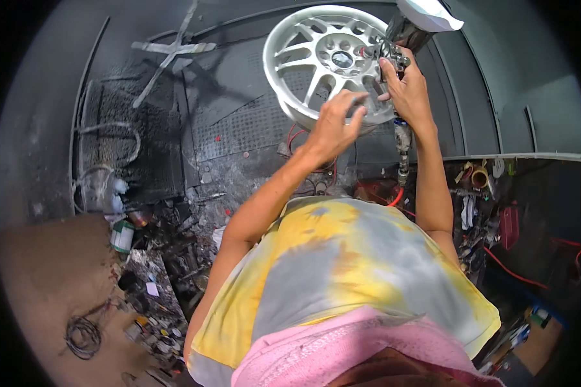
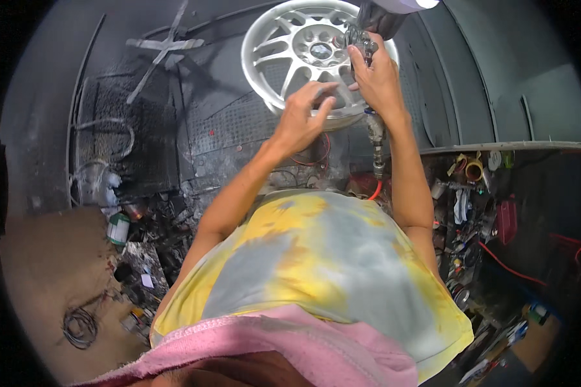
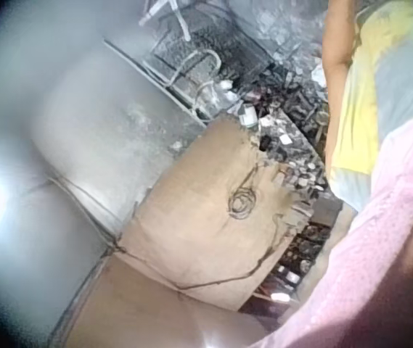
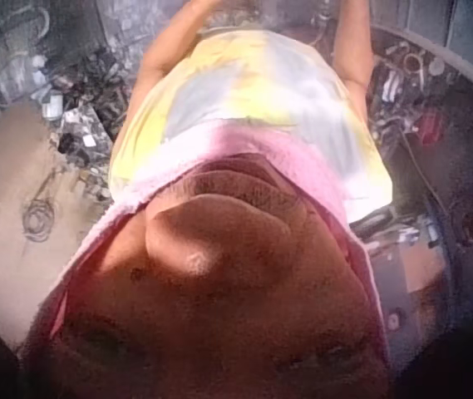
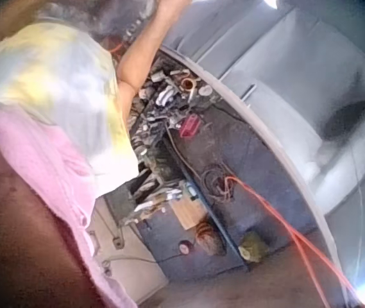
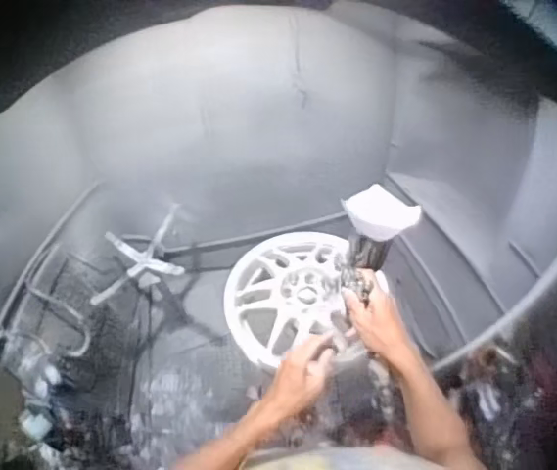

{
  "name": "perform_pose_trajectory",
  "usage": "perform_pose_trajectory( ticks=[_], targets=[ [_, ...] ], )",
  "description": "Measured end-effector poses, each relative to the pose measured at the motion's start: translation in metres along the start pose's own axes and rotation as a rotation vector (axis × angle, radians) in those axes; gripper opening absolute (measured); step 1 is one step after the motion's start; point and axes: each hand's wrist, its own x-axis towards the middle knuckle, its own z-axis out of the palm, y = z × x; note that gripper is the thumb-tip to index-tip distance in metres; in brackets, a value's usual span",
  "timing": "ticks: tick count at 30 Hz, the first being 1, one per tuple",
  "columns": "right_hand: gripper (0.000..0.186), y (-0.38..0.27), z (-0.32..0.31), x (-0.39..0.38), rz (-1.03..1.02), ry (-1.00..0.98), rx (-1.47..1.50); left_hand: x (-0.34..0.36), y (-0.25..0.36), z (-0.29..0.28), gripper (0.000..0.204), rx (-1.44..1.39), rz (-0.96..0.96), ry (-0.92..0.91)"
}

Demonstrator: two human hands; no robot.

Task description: The person paints a car wheel by first wiping it with a paper, then using a spray gun to apply a silver coating to the rim, and finally mixing paint from a can on the floor.

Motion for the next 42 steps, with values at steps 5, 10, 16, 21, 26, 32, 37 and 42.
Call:
perform_pose_trajectory(
  ticks=[5, 10, 16, 21, 26, 32, 37, 42],
  targets=[
    [0.042, 0.022, -0.002, -0.009, 0.037, -0.028, -0.012, 0.047, -0.074, -0.014, 0.017, 0.216, 0.095, -0.089],
    [0.042, 0.005, 0.008, -0.012, 0.206, -0.165, -0.034, 0.093, -0.118, -0.043, 0.015, 0.379, 0.294, -0.338],
    [0.038, -0.005, 0.025, 0.0, 0.271, -0.006, -0.22, 0.121, -0.137, -0.062, 0.018, 0.4, 0.388, -0.568],
    [0.034, 0.009, 0.04, 0.031, 0.241, 0.146, -0.376, 0.132, -0.147, -0.08, 0.02, 0.339, 0.461, -0.591],
    [0.034, 0.007, 0.06, 0.057, 0.236, 0.191, -0.387, 0.146, -0.164, -0.098, 0.02, 0.356, 0.537, -0.603],
    [0.036, -0.024, 0.083, 0.065, 0.35, 0.08, -0.23, 0.167, -0.185, -0.107, 0.016, 0.249, 0.585, -0.597],
    [0.039, -0.061, 0.096, 0.033, 0.376, -0.009, -0.13, 0.176, -0.195, -0.108, 0.017, 0.271, 0.656, -0.565],
    [0.04, -0.088, 0.102, -0.022, 0.558, -0.135, -0.082, 0.18, -0.202, -0.105, 0.015, 0.211, 0.649, -0.526]
  ],
)
